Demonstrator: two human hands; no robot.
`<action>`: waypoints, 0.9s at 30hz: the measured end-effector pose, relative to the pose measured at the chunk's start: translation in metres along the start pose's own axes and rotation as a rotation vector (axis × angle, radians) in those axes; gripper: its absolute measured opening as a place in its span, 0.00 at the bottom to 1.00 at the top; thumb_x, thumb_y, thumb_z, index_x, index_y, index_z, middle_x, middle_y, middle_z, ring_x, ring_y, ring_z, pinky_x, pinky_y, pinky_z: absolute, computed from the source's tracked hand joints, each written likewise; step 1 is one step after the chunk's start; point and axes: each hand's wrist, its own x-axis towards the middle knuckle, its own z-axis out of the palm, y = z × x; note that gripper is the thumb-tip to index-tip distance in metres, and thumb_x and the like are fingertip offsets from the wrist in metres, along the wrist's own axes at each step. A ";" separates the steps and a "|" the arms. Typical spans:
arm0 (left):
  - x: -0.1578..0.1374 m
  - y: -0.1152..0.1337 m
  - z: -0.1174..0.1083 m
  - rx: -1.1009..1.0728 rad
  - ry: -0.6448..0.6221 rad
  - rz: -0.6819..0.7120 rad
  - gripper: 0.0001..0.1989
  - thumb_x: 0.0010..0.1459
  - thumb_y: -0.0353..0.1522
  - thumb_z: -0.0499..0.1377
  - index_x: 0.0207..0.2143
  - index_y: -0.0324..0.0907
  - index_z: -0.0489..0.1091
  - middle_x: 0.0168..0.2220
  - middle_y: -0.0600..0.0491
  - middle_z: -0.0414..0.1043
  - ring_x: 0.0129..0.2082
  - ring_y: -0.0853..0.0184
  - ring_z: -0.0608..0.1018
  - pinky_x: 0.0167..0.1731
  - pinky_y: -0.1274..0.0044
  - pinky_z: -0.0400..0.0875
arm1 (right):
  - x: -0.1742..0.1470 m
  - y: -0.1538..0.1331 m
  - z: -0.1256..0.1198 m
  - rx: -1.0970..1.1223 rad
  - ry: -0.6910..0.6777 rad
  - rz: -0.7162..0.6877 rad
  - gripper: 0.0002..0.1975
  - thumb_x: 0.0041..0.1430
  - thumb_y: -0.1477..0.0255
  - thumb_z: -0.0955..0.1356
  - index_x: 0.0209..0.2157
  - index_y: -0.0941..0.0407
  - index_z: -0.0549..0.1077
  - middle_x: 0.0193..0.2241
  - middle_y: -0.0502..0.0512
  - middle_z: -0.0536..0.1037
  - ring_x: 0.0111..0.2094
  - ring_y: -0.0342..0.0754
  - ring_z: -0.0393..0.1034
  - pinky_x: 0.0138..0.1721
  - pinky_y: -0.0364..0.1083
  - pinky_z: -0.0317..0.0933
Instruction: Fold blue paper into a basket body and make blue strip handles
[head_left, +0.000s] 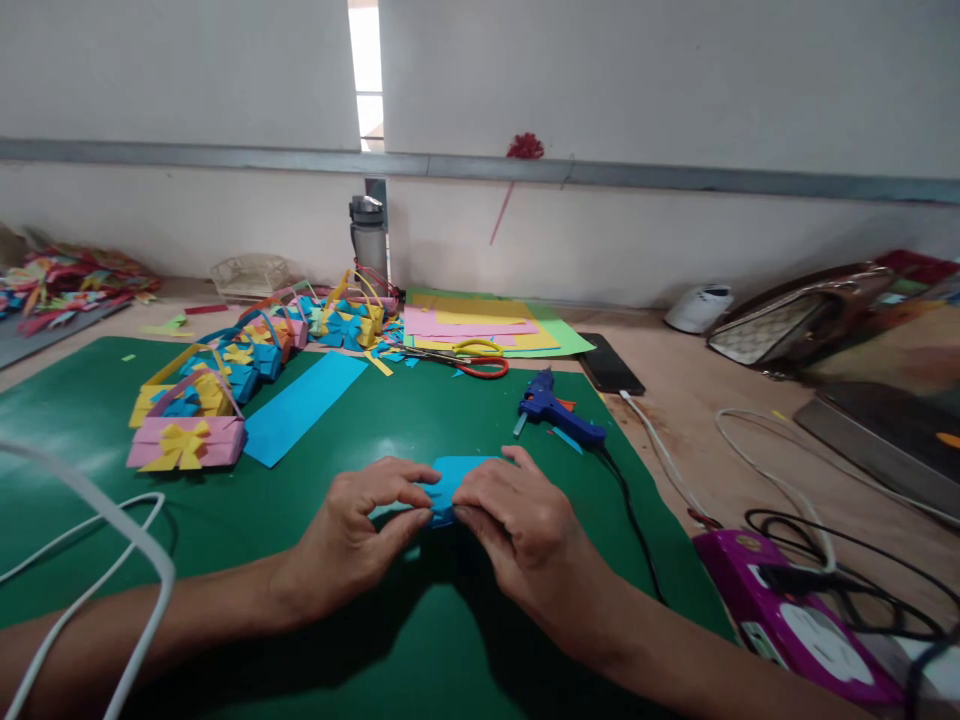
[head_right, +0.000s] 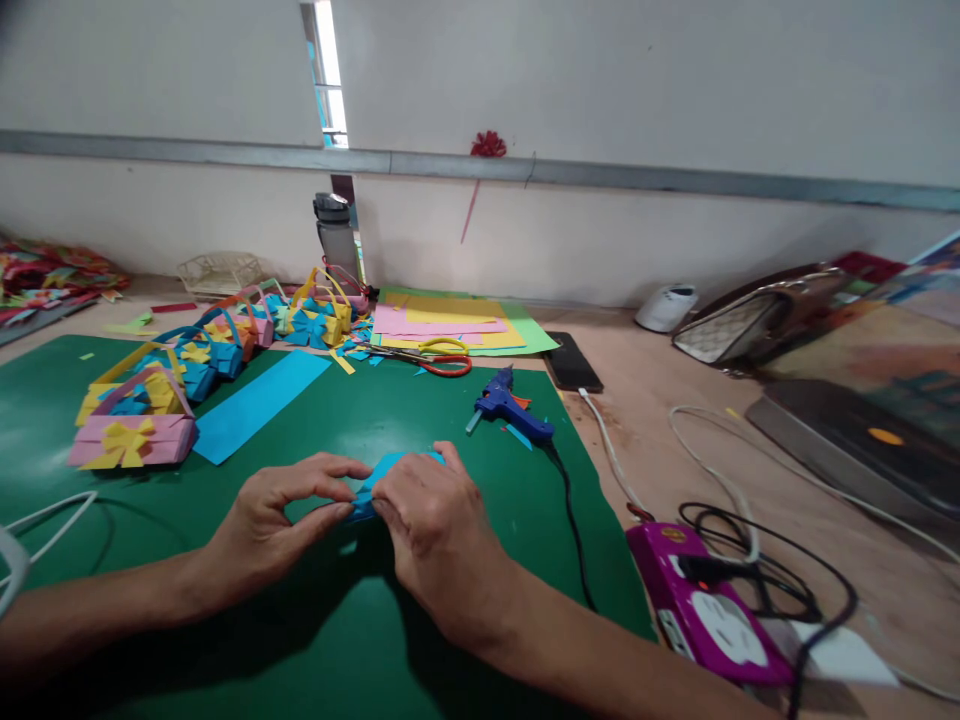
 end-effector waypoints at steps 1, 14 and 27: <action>0.000 0.002 0.000 0.008 0.000 -0.019 0.05 0.55 0.28 0.57 0.28 0.42 0.73 0.40 0.48 0.77 0.41 0.64 0.77 0.42 0.74 0.69 | 0.000 0.000 0.000 -0.004 -0.008 0.002 0.11 0.59 0.80 0.61 0.25 0.55 0.66 0.23 0.49 0.72 0.26 0.43 0.64 0.46 0.51 0.52; -0.002 0.006 0.002 0.047 -0.016 -0.057 0.05 0.55 0.26 0.56 0.27 0.41 0.70 0.43 0.49 0.75 0.44 0.65 0.75 0.46 0.73 0.67 | 0.000 -0.007 0.002 -0.038 -0.103 0.056 0.08 0.58 0.80 0.63 0.25 0.57 0.68 0.25 0.49 0.73 0.28 0.43 0.64 0.50 0.56 0.48; -0.006 0.000 0.006 0.141 0.007 0.244 0.07 0.55 0.21 0.56 0.31 0.39 0.70 0.44 0.45 0.73 0.45 0.65 0.73 0.45 0.71 0.68 | 0.004 -0.018 0.002 -0.129 -0.199 0.085 0.06 0.53 0.81 0.65 0.26 0.58 0.69 0.28 0.52 0.73 0.35 0.48 0.66 0.53 0.63 0.41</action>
